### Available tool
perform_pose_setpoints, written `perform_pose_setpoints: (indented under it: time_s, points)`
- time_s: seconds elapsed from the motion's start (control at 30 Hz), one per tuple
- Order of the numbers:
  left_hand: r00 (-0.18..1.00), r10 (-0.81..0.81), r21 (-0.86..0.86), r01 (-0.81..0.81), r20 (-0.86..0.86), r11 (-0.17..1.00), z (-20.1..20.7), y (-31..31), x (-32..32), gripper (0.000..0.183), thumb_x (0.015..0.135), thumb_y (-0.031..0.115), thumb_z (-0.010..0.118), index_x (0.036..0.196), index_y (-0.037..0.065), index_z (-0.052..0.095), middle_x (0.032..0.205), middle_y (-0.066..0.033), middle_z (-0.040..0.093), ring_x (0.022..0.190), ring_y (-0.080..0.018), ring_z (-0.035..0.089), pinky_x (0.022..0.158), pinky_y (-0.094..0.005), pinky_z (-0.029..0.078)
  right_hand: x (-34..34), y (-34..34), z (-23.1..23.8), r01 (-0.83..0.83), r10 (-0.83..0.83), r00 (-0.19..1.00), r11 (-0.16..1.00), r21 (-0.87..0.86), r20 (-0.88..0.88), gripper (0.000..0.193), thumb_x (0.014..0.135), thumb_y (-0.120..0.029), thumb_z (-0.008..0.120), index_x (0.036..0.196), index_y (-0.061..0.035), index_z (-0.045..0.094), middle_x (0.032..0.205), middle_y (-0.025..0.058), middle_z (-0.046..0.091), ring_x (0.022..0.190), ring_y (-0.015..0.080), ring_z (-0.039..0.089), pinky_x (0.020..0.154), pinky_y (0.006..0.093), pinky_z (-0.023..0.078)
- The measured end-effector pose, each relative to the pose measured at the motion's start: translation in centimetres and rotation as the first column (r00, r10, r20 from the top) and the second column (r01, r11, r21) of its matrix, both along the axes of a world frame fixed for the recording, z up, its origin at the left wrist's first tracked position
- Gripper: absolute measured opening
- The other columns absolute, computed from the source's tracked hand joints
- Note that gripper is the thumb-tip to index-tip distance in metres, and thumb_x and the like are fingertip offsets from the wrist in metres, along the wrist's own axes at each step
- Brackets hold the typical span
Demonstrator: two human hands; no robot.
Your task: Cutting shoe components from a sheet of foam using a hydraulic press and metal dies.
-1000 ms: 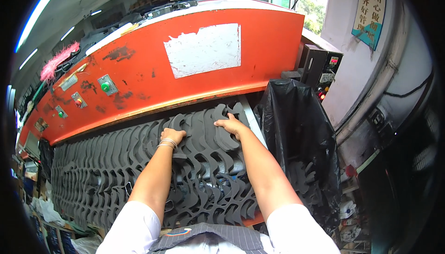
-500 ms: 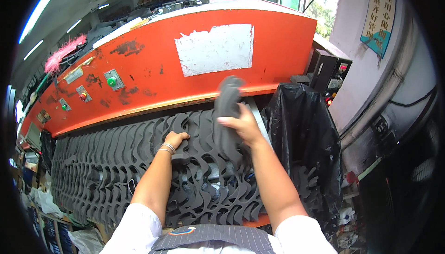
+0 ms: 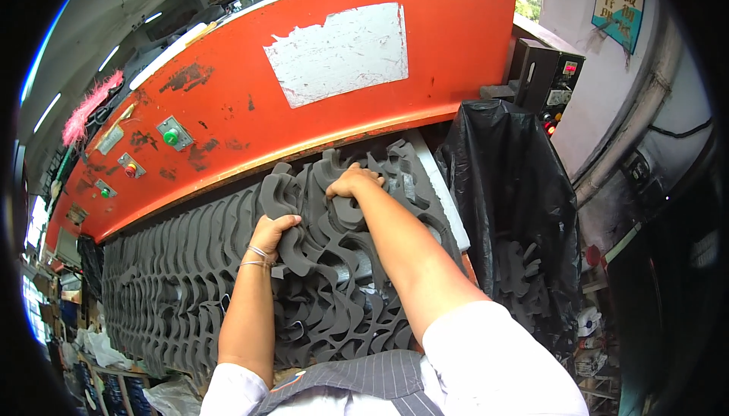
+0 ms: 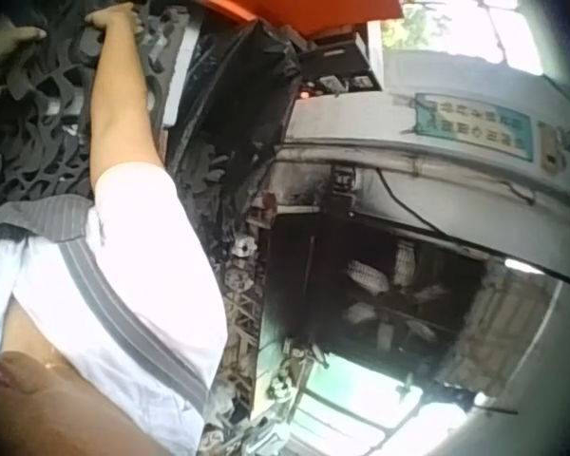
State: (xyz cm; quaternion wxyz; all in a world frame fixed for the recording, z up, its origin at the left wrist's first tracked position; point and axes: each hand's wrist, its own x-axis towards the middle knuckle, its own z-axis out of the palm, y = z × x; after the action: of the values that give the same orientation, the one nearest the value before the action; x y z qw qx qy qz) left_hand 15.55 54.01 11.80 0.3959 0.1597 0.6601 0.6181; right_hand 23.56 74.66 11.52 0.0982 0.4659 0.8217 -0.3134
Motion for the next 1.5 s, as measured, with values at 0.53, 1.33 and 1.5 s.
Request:
perform_pose_setpoints:
  time_s: [0.53, 1.33, 1.5]
  points:
    - [0.902, -0.137, -0.256, 0.030, -0.411, 0.966, -3.7, 5.1, -1.6, 0.039, 0.065, 0.029, 0.069, 0.088, -0.002, 0.069, 0.085, -0.0179, 0.068, 0.080, -0.0248, 0.065, 0.075, -0.0315, 0.049, 10.6, -0.9, -2.6, -0.138, -0.359, 0.055, 0.922, -0.363, -0.932, 0.083, 0.064, -0.024, 0.080, 0.129, 0.0045, 0.037, 0.114, 0.0107, 0.054, 0.105, 0.0213, 0.055, 0.091, 0.0331, 0.045]
    - [0.706, -0.461, -0.566, 0.102, -0.538, 0.818, -4.3, 8.0, 0.6, 0.050, 0.084, 0.036, 0.046, 0.113, -0.002, 0.062, 0.123, -0.0218, 0.055, 0.116, -0.0327, 0.053, 0.100, -0.0376, 0.041, 2.1, 0.8, -2.3, -0.134, -0.127, 0.898, 0.834, -0.535, -0.422, 0.039, 0.072, -0.042, 0.071, 0.096, -0.0113, 0.065, 0.085, 0.0031, 0.064, 0.076, 0.0181, 0.058, 0.072, 0.0319, 0.045]
    - [0.760, -0.369, -0.510, 0.057, -0.536, 0.858, -4.9, 7.5, 0.1, 0.048, 0.077, 0.036, 0.053, 0.107, 0.000, 0.065, 0.116, -0.0222, 0.059, 0.112, -0.0339, 0.056, 0.097, -0.0371, 0.043, 0.9, 1.0, -1.4, -0.184, -0.029, 0.934, 0.816, -0.548, -0.356, 0.035, 0.078, -0.042, 0.068, 0.096, -0.0126, 0.064, 0.085, 0.0009, 0.062, 0.075, 0.0125, 0.056, 0.070, 0.0268, 0.045]
